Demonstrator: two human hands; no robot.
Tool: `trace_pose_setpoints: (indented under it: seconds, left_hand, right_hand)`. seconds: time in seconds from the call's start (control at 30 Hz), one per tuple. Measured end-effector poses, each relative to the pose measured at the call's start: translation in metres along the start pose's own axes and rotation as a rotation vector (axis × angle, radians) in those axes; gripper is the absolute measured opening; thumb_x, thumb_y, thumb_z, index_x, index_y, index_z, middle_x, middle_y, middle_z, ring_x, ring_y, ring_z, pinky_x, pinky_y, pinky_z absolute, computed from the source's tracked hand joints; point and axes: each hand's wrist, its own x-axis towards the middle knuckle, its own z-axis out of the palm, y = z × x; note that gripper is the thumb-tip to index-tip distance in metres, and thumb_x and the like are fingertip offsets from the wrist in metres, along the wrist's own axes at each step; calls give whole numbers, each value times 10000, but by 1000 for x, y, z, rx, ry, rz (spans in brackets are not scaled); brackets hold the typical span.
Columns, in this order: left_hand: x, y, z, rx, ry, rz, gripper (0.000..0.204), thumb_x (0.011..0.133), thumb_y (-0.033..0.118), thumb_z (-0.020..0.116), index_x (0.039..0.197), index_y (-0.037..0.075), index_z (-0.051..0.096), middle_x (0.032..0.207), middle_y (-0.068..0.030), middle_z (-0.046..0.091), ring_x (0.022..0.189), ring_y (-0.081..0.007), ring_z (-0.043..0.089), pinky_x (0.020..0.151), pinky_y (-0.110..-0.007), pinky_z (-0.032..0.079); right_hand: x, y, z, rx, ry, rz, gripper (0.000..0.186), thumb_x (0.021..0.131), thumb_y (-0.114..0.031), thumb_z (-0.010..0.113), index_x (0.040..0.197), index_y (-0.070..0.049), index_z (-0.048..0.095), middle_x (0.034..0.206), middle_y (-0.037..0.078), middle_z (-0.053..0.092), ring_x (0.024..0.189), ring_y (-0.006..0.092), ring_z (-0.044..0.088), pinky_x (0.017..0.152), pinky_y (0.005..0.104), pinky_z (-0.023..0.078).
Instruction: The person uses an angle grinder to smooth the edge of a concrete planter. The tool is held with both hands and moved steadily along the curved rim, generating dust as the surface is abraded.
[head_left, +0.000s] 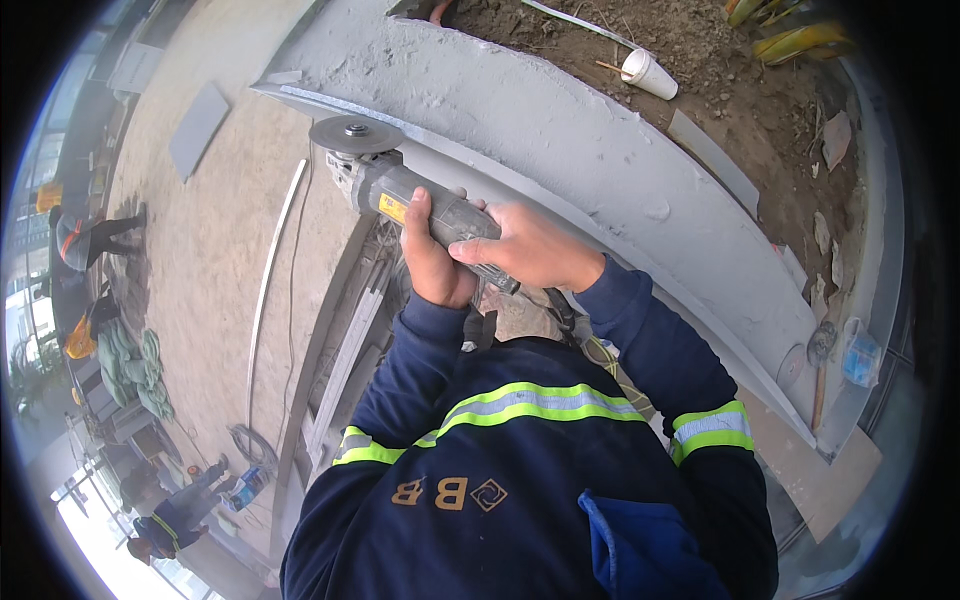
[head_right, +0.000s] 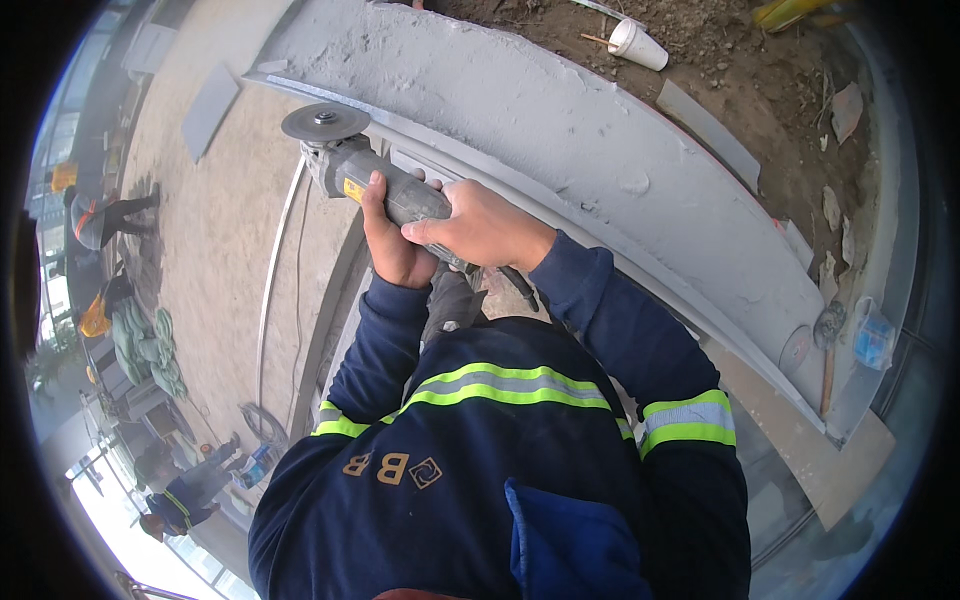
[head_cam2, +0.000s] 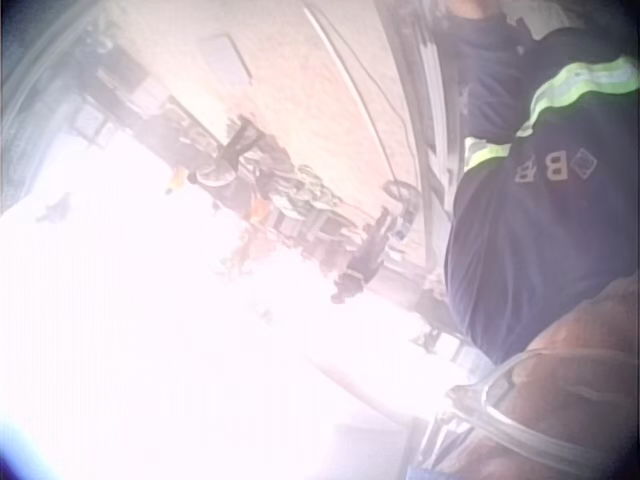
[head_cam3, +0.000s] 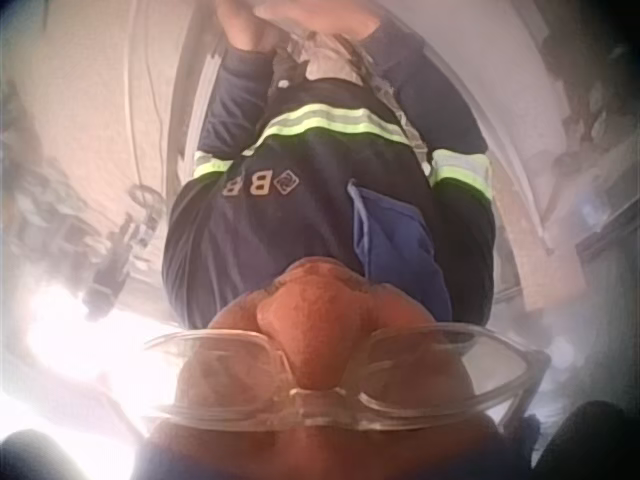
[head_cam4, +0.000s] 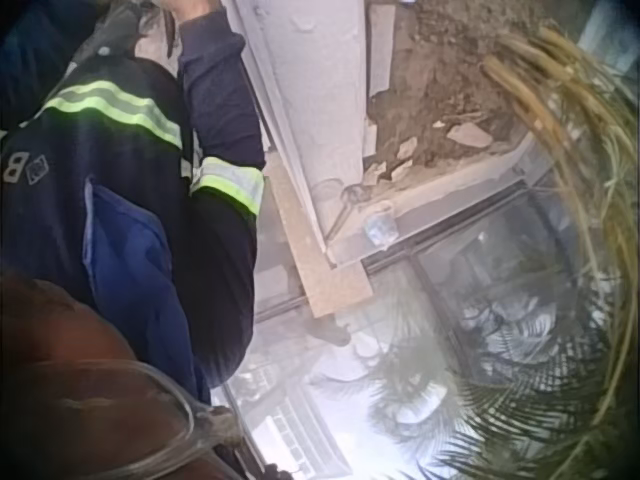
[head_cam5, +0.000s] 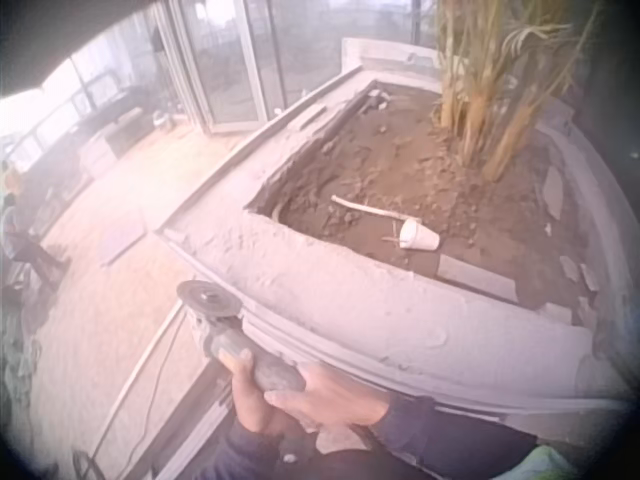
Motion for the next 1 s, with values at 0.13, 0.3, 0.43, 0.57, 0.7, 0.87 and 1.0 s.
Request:
trace_pose_setpoints:
  seconds: [0.13,0.3,0.43,0.57,0.7,0.87,1.0]
  left_hand:
    - [22,10,-5,38,-5,10,466,957,445,643,1152,34,543,994,-110,659,926,-261,668,837,-421,571]
    - [43,18,-14,8,-27,-57,503,939,470,651,1116,6,569,982,-103,663,936,-253,660,864,-410,553]
    - [32,18,-8,-14,-34,-54,507,937,477,650,1099,1,580,976,-109,668,924,-252,672,862,-406,555]
    - [-4,3,4,74,14,-1,460,960,439,642,1154,34,539,989,-119,666,926,-260,676,830,-412,575]
    - [-17,-7,5,57,-11,-3,459,963,434,641,1180,47,520,1002,-118,660,916,-268,676,815,-417,576]
    - [4,0,1,62,-1,0,470,958,440,640,1185,47,517,1003,-118,658,914,-266,676,813,-414,573]
    - [24,10,-3,35,7,4,426,984,391,608,1188,23,546,1003,-130,663,904,-268,679,828,-425,570]
  right_hand:
    - [21,5,2,-18,39,-41,538,863,-300,761,1184,117,649,1051,216,728,962,240,707,868,343,531]
    - [39,-2,4,-59,-3,49,571,896,-283,749,1263,125,593,1218,196,667,1108,229,632,974,350,485]
    - [31,0,5,-48,46,-28,549,865,-301,758,1178,135,641,1035,227,723,962,250,702,874,342,528]
    - [-5,-2,3,31,11,7,537,871,-299,751,1175,129,638,1018,219,724,957,235,701,865,343,531]
    - [-18,7,-3,-32,2,20,498,881,-300,741,1158,104,650,996,206,729,931,221,702,842,342,533]
    - [1,-2,-5,7,-61,84,540,903,-220,734,1301,105,567,1236,181,656,1121,197,613,986,350,480]
    - [24,0,-1,20,-42,55,545,909,-253,742,1276,117,583,1188,176,677,1081,189,630,961,336,492]
